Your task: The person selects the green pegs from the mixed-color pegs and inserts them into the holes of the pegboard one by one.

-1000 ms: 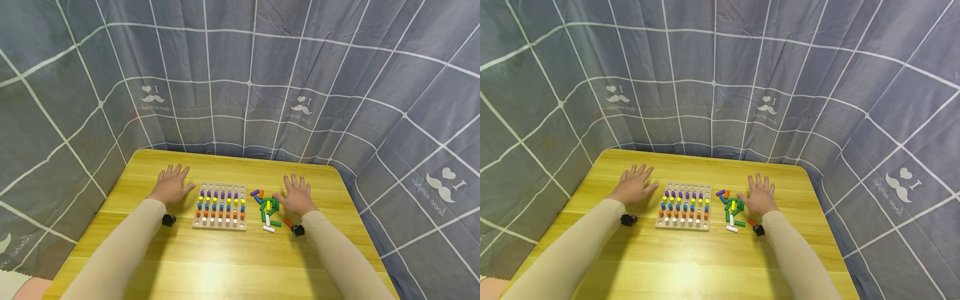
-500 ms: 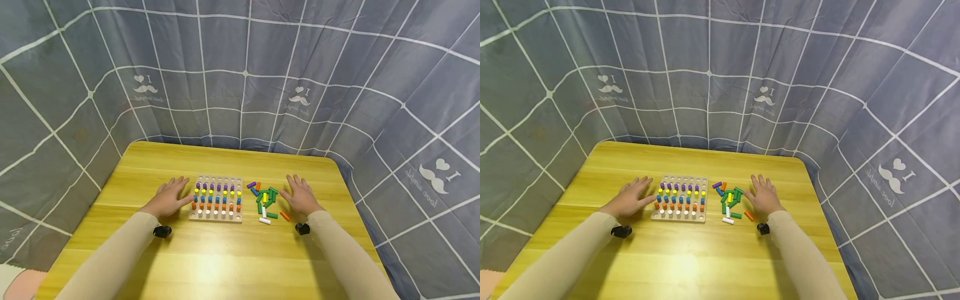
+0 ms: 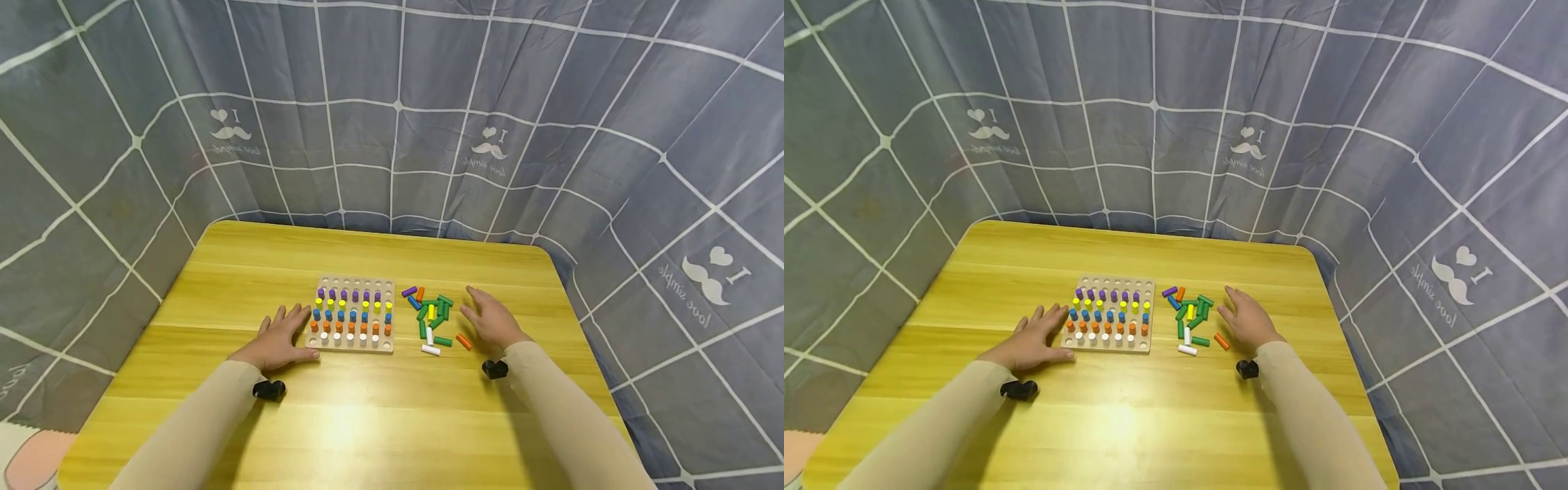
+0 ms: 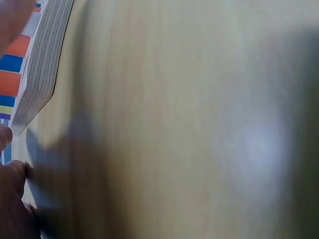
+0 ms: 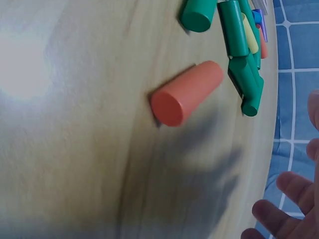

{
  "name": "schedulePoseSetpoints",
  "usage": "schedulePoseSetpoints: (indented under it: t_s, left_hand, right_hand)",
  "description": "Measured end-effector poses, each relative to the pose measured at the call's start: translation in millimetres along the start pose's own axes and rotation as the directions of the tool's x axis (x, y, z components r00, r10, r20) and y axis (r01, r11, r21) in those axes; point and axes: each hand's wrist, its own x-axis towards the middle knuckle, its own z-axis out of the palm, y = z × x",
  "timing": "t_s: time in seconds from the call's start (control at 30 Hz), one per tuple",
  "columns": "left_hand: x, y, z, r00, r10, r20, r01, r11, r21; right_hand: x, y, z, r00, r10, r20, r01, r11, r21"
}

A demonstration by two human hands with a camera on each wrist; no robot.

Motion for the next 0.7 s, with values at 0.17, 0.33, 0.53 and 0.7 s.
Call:
schedulePoseSetpoints:
  t_s: [0.17,0.33,0.53,0.7]
  left_hand:
    - [3.1,0.7,5.6,1.0,-0.002,0.017,0.002,1.0,0.008]
    - [3.7,0.2,6.6,1.0,-0.023,0.016,0.023,0.999,0.042]
    - [3.5,-0.2,10.6,1.0,-0.024,-0.004,0.024,0.998,0.061]
    - [2.5,2.2,10.5,0.999,-0.038,-0.003,0.038,0.996,0.075]
  right_hand:
    - [-1.0,2.7,5.1,1.0,0.017,0.019,-0.018,0.998,0.062]
    - [-5.6,2.9,8.0,0.999,0.013,0.045,-0.016,0.996,0.087]
    - [-11.4,3.2,14.4,0.997,-0.008,0.082,-0.003,0.992,0.13]
    - [-14.3,2.5,20.8,0.994,-0.042,0.096,0.029,0.991,0.132]
